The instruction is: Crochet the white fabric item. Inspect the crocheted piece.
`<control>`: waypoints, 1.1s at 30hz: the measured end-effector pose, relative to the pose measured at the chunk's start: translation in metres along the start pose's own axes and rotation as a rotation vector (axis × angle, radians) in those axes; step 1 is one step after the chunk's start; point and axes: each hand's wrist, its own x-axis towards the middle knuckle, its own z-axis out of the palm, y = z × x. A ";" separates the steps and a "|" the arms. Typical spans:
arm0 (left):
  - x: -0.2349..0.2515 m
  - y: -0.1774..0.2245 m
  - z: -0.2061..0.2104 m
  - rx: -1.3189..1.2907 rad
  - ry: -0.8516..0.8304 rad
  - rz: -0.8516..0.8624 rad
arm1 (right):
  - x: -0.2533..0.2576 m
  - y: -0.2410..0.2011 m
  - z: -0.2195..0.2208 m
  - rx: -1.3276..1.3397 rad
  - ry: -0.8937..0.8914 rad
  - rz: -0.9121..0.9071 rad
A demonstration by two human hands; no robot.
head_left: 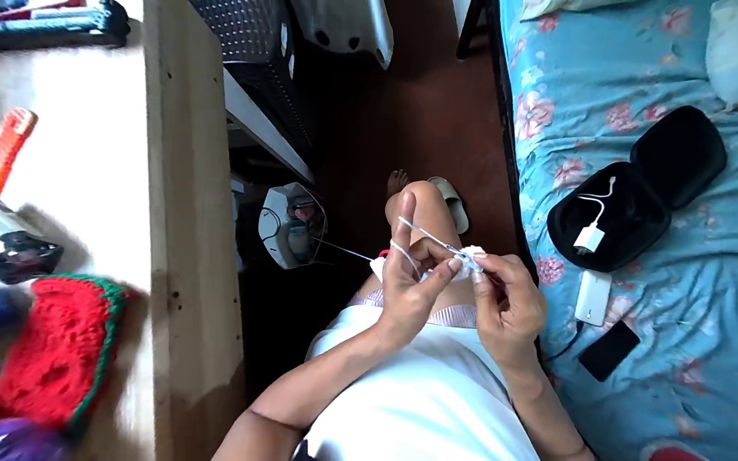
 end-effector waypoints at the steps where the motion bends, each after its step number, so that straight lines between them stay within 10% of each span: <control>1: 0.003 0.005 -0.003 -0.028 -0.014 -0.081 | 0.000 0.004 -0.002 -0.090 -0.007 -0.076; 14: 0.023 0.023 -0.019 0.112 -0.117 -0.191 | 0.007 0.019 -0.014 -0.392 -0.050 -0.267; 33: 0.048 0.014 -0.037 -0.148 -0.174 -0.509 | 0.012 0.038 -0.017 -0.077 -0.140 -0.105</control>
